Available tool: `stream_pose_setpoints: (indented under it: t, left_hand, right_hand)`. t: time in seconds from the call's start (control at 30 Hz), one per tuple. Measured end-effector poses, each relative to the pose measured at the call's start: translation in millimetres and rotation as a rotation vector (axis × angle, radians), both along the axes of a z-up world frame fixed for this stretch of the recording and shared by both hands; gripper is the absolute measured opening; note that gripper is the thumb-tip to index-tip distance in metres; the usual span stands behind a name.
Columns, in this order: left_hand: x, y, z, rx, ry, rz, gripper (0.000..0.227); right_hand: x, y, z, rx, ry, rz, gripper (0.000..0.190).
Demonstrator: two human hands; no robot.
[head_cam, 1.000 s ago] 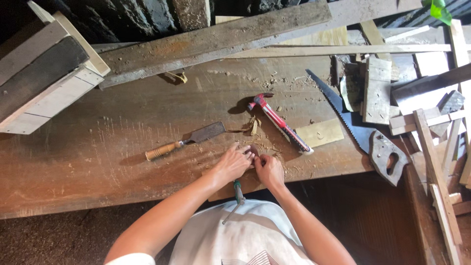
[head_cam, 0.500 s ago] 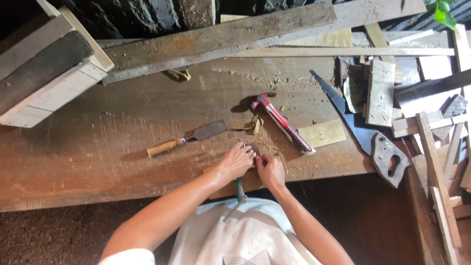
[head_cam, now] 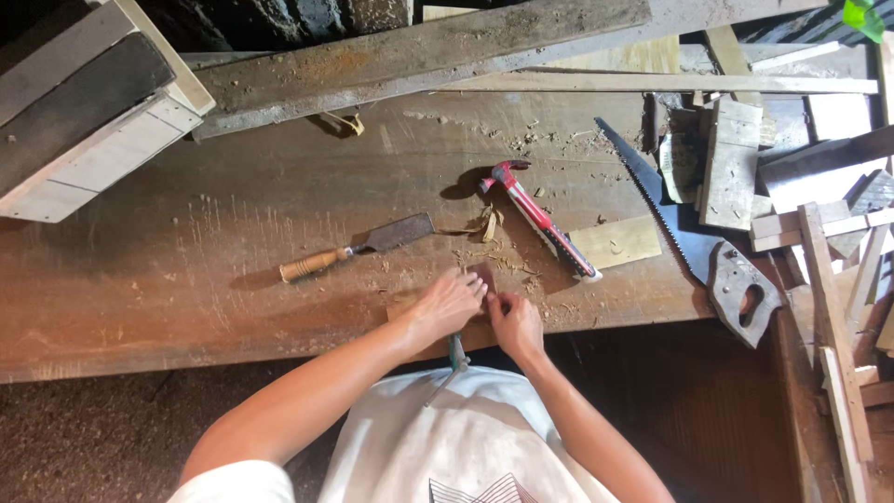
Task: The person uses a chisel and hammer to carve a small wooden block clamped to a workbench. They repeatedly strike the chisel to remove wood shavings, then smooth the surface with sandpaper. The person handles the chisel, hammer, sandpaper, and wooden block throughout the task.
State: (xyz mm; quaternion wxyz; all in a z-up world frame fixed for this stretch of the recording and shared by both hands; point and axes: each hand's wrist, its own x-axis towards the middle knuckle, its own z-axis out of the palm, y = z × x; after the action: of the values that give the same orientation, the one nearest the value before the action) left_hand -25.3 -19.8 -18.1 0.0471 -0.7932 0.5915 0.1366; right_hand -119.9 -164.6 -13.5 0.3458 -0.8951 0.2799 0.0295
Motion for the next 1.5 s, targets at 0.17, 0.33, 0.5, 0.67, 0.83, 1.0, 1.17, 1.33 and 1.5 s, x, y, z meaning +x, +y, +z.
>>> stream_pose_setpoints:
  t: [0.17, 0.33, 0.5, 0.67, 0.83, 1.0, 1.17, 1.33, 1.5]
  left_hand:
    - [3.0, 0.1, 12.6, -0.029, 0.041, 0.012, 0.047]
    - [3.8, -1.4, 14.3, -0.031, 0.159, 0.129, 0.046]
    - [3.2, -1.3, 11.1, -0.062, 0.098, 0.163, 0.050]
    - [8.4, -5.3, -0.9, -0.103, 0.114, 0.247, 0.050]
    - [-0.5, 16.9, 12.4, -0.203, 0.128, 0.146, 0.049]
    - [26.5, 42.6, 56.1, -0.141, 0.304, 0.359, 0.029]
    - [27.0, 81.1, 69.0, -0.155, 0.416, 0.675, 0.030]
    - [-1.9, 64.8, 36.9, -0.544, 0.368, 0.386, 0.028]
    - [0.2, 33.6, 17.4, -0.452, 0.415, 0.341, 0.039]
  right_hand:
    - [-2.3, -0.5, 10.5, 0.070, 0.136, 0.020, 0.035]
    - [3.4, -0.6, 1.1, 0.094, 0.089, -0.011, 0.031]
    - [-0.2, -0.8, -10.4, 0.081, 0.048, -0.028, 0.034]
    - [8.0, 1.3, -16.1, -0.017, -0.087, -0.033, 0.036]
    - [-9.5, 5.6, -17.4, 0.151, -0.047, 0.004, 0.036]
    - [-23.4, -7.2, -25.5, 0.374, -0.114, -0.049, 0.056]
    - [-43.7, -38.2, -25.7, 0.568, -0.154, -0.201, 0.051]
    - [-41.8, -29.2, -17.3, 0.321, -0.171, -0.111, 0.033]
    - [-32.5, -24.3, -8.7, 0.279, -0.205, -0.081, 0.025]
